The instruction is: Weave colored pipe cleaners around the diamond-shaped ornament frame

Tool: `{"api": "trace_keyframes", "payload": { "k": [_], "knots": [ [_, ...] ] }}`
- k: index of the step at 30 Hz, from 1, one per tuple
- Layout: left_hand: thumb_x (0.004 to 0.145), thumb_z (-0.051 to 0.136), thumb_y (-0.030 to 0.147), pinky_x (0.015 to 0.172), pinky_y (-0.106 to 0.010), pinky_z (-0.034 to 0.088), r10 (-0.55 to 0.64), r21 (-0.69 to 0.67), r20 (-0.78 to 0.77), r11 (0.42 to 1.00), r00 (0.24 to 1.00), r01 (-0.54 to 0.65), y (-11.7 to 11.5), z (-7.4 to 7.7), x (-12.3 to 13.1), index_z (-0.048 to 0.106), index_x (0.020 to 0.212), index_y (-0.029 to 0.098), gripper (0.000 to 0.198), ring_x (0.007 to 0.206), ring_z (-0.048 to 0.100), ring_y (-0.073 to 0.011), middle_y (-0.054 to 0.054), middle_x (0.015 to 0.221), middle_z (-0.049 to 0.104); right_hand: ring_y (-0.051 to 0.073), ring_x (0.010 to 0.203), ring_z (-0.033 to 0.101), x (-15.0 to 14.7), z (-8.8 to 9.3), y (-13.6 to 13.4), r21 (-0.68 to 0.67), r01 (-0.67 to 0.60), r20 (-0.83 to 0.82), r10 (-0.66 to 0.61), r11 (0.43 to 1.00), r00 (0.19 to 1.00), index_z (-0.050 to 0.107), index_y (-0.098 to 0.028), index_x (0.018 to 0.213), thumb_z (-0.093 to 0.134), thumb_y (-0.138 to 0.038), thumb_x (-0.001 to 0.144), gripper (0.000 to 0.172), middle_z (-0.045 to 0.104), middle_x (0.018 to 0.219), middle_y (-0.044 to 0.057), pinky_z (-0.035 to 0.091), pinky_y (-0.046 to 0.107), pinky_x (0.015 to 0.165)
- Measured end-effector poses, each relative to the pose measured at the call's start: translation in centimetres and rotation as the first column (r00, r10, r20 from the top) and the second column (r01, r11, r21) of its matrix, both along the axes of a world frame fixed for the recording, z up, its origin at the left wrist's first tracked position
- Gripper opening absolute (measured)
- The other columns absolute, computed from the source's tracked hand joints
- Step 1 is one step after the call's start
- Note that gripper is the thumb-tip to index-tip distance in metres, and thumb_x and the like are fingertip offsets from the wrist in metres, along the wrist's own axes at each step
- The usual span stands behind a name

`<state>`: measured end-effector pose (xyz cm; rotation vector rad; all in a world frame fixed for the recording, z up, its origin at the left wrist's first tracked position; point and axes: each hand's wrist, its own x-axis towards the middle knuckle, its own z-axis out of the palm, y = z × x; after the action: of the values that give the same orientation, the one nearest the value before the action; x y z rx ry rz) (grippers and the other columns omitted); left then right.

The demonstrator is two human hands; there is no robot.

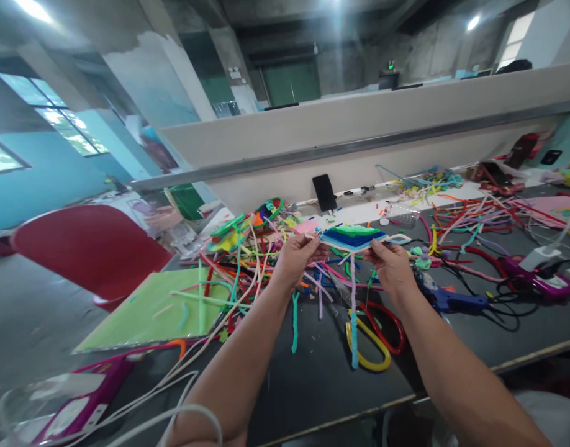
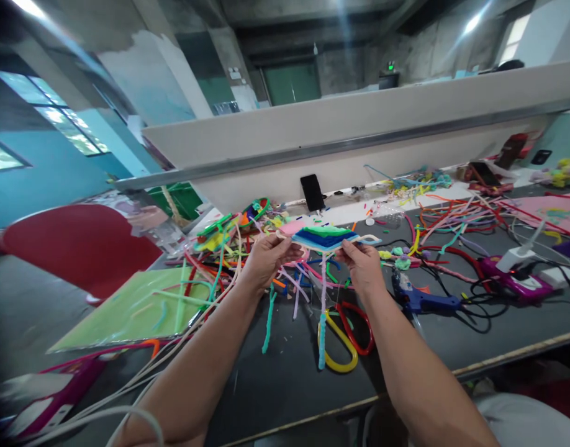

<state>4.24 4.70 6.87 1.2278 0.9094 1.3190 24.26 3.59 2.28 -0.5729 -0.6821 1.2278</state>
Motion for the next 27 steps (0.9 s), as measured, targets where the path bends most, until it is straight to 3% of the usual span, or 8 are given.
{"api": "trace_keyframes", "payload": {
  "k": [6,14,18,22,25,27],
  "knots": [
    [0.067,0.075,0.042,0.051,-0.025,0.052,0.005,0.002,-0.034,1.000,0.999,-0.005,-0.1,-0.1,-0.4,0.059,0.072,0.012,0.035,0.050,0.063,-0.0136,-0.002,0.062,0.065,0.011,0.053,0.063,0.0,-0.1,0.0,-0.002,-0.003,0.011,0.003,1.000,1.000,0.067,-0.016,0.066,0.082,-0.027,0.060,0.020,0.066,0.057,-0.001,0.055,0.020,0.052],
    [0.065,0.078,0.042,0.056,-0.028,0.054,-0.054,-0.093,0.044,0.994,0.998,0.058,-0.5,0.1,-0.6,0.058,0.073,0.012,0.037,0.052,0.063,-0.0132,-0.004,0.064,0.065,0.012,0.053,0.063,0.1,0.4,-0.4,-0.018,-0.067,-0.035,0.066,0.998,0.997,0.066,-0.019,0.068,0.084,-0.025,0.057,0.022,0.066,0.058,-0.003,0.055,0.025,0.054],
    [0.069,0.074,0.044,0.058,-0.030,0.054,-0.088,-0.098,0.103,0.990,0.991,0.098,0.0,-0.5,-0.6,0.055,0.076,0.013,0.037,0.054,0.064,-0.0135,-0.003,0.066,0.064,0.018,0.060,0.067,0.4,0.1,-0.1,-0.108,-0.104,0.035,0.108,0.989,0.994,0.068,-0.017,0.068,0.081,-0.027,0.060,0.018,0.070,0.063,0.006,0.054,0.031,0.058],
    [0.068,0.073,0.046,0.057,-0.027,0.054,-0.053,-0.068,0.148,0.996,0.988,0.064,0.5,-1.5,-0.4,0.055,0.075,0.013,0.039,0.053,0.063,-0.0126,-0.001,0.066,0.062,0.024,0.068,0.070,0.7,-0.5,0.6,-0.169,-0.176,0.074,0.191,0.970,0.979,0.071,-0.016,0.069,0.077,-0.024,0.063,0.011,0.071,0.070,0.014,0.051,0.041,0.066],
    [0.068,0.072,0.049,0.059,-0.027,0.054,-0.104,-0.050,0.097,0.993,0.990,0.109,0.5,-1.3,-0.2,0.055,0.077,0.013,0.040,0.055,0.064,-0.0128,-0.002,0.069,0.063,0.025,0.067,0.070,0.8,-0.5,0.8,-0.187,-0.130,0.077,0.147,0.974,0.986,0.071,-0.016,0.067,0.071,-0.024,0.068,0.009,0.069,0.068,0.015,0.050,0.045,0.070],
    [0.071,0.069,0.049,0.058,-0.025,0.052,-0.175,-0.056,-0.033,0.983,0.984,0.173,0.4,-0.4,-0.9,0.057,0.080,0.014,0.038,0.056,0.064,-0.0122,-0.003,0.072,0.065,0.023,0.065,0.069,0.8,-0.4,0.8,-0.193,-0.061,0.055,0.073,0.979,0.996,0.070,-0.016,0.066,0.066,-0.024,0.074,0.012,0.069,0.067,0.014,0.050,0.044,0.071]
  ]
}}
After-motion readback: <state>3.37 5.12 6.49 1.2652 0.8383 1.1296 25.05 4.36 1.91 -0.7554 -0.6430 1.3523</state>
